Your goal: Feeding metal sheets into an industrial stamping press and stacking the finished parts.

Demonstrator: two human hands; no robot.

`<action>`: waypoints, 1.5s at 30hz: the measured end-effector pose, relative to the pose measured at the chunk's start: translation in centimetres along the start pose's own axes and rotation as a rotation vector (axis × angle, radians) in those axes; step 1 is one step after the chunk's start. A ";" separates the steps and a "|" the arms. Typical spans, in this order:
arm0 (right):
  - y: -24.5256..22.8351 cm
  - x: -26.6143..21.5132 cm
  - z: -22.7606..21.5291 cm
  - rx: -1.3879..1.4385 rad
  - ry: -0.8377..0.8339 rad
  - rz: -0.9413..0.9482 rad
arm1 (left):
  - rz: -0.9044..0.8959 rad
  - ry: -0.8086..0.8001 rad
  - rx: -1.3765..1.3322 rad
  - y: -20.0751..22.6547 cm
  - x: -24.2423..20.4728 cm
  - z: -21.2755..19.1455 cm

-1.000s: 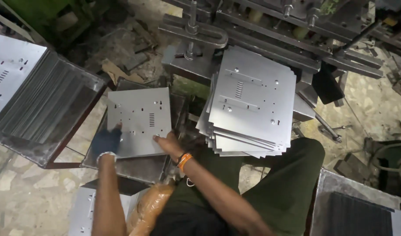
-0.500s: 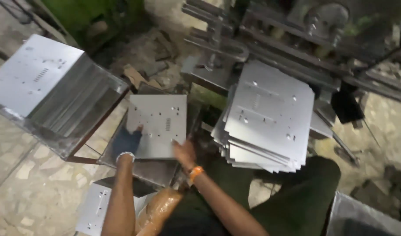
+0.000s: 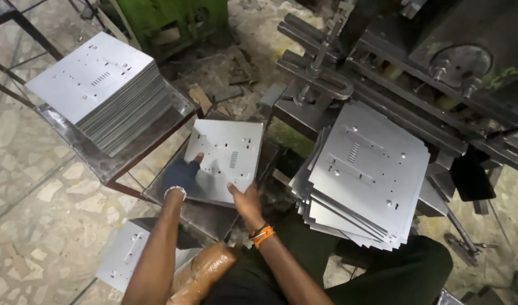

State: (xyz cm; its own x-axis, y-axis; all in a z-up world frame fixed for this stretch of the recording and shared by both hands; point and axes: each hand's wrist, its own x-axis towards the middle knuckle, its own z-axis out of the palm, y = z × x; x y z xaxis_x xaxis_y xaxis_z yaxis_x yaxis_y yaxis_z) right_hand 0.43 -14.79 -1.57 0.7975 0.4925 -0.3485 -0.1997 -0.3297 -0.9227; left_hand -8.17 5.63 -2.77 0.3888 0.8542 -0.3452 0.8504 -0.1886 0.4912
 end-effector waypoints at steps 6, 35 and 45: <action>-1.1 2.0 0.1 0.251 -0.068 -0.099 | 0.707 0.066 0.368 -13.3 15.4 10.3; -6.8 3.7 -41.8 0.436 0.489 -0.224 | 0.630 -0.558 -0.656 36.5 -8.2 10.5; -7.0 4.3 -40.1 0.368 0.531 -0.230 | 0.577 -0.580 -0.941 35.2 -7.4 10.8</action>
State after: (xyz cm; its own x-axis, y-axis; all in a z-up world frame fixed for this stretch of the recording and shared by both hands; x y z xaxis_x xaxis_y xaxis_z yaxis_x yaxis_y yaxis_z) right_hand 28.10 -42.71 9.97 0.9951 0.0248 -0.0960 -0.0976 0.0769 -0.9922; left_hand 22.70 -12.59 8.39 0.9232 0.3773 -0.0730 0.0128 0.1598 0.9871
